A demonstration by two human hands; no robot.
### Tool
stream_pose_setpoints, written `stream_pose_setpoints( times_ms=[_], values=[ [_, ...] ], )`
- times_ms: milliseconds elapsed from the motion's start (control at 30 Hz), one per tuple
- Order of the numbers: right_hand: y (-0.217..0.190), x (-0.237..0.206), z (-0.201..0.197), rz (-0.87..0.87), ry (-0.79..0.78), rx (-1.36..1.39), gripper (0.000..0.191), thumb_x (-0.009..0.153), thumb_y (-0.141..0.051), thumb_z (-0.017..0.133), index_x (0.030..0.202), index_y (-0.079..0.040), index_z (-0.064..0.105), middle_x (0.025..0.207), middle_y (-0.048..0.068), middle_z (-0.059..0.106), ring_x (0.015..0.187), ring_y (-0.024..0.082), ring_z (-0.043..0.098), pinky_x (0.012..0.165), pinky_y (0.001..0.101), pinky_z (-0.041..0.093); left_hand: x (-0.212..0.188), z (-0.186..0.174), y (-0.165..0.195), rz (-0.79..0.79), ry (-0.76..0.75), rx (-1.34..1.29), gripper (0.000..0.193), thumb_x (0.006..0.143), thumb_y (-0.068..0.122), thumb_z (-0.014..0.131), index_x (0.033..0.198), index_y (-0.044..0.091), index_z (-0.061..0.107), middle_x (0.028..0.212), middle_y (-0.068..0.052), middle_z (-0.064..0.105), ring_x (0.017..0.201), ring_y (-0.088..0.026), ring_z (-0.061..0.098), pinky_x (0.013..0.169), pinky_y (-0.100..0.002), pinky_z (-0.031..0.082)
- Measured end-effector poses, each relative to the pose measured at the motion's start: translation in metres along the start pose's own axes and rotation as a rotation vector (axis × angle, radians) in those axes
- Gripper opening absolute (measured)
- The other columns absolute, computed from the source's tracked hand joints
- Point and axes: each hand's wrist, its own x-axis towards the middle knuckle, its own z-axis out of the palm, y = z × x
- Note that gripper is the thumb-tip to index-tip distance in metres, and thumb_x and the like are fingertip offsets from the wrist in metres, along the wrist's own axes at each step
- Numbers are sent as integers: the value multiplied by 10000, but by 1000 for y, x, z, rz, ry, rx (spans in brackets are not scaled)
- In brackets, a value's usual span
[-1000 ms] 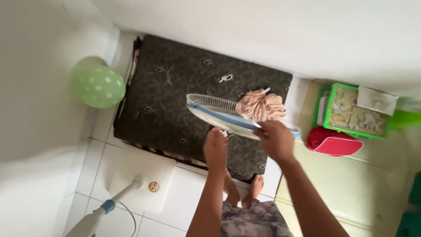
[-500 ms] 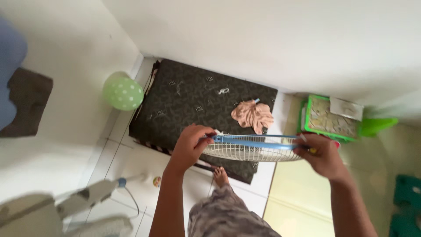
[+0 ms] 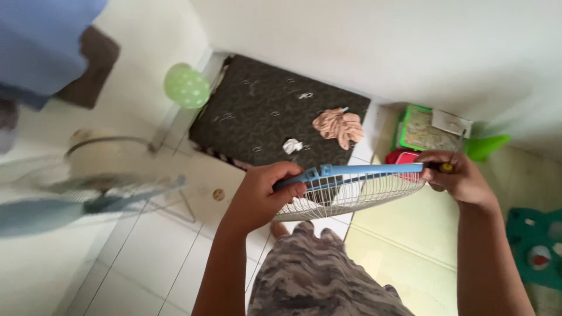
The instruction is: The person services a standing electric fan on the floor. They remove the front grille, detach the blue fan blades from the motor hub, reattach the blades, clip the grille back on, and use a screwdriver to tighten the grille fastener.
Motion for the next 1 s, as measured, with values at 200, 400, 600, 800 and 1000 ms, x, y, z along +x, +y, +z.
stream_pose_setpoints(
  times_ms=[200,400,600,800,1000],
  values=[
    [-20,-7,46,-98,-161,-81,223,708,1,595,925,50,593,649,28,524,528,60,405,429,207,300,-56,-24,28,-172,-14,45,149,709,91,660,819,21,588,622,-53,548,565,-90,469,513,-253,401],
    [-30,-17,92,-122,-347,-20,233,701,5,594,927,58,576,644,33,533,502,54,404,402,203,301,-120,-45,38,-34,66,54,272,699,98,635,963,67,580,675,-49,607,560,-95,534,532,-233,446],
    [-59,-43,175,-128,-362,-311,269,776,-23,567,1039,2,616,522,46,465,416,63,352,370,208,263,-194,-77,33,88,176,122,270,735,106,607,998,59,576,776,-70,626,578,-123,562,552,-234,455],
    [-110,-86,312,-449,-293,-487,238,751,-85,583,984,-47,607,793,10,582,640,65,466,521,214,368,-252,-125,12,-59,215,108,240,751,112,600,987,75,576,641,-39,605,528,-88,564,524,-229,456],
    [-149,-103,431,-629,-531,-536,297,688,-103,648,979,-62,603,826,45,623,690,105,575,581,250,441,-292,-163,1,-179,207,144,226,750,110,590,975,89,590,594,-18,599,494,-73,533,498,-225,453]
  ],
)
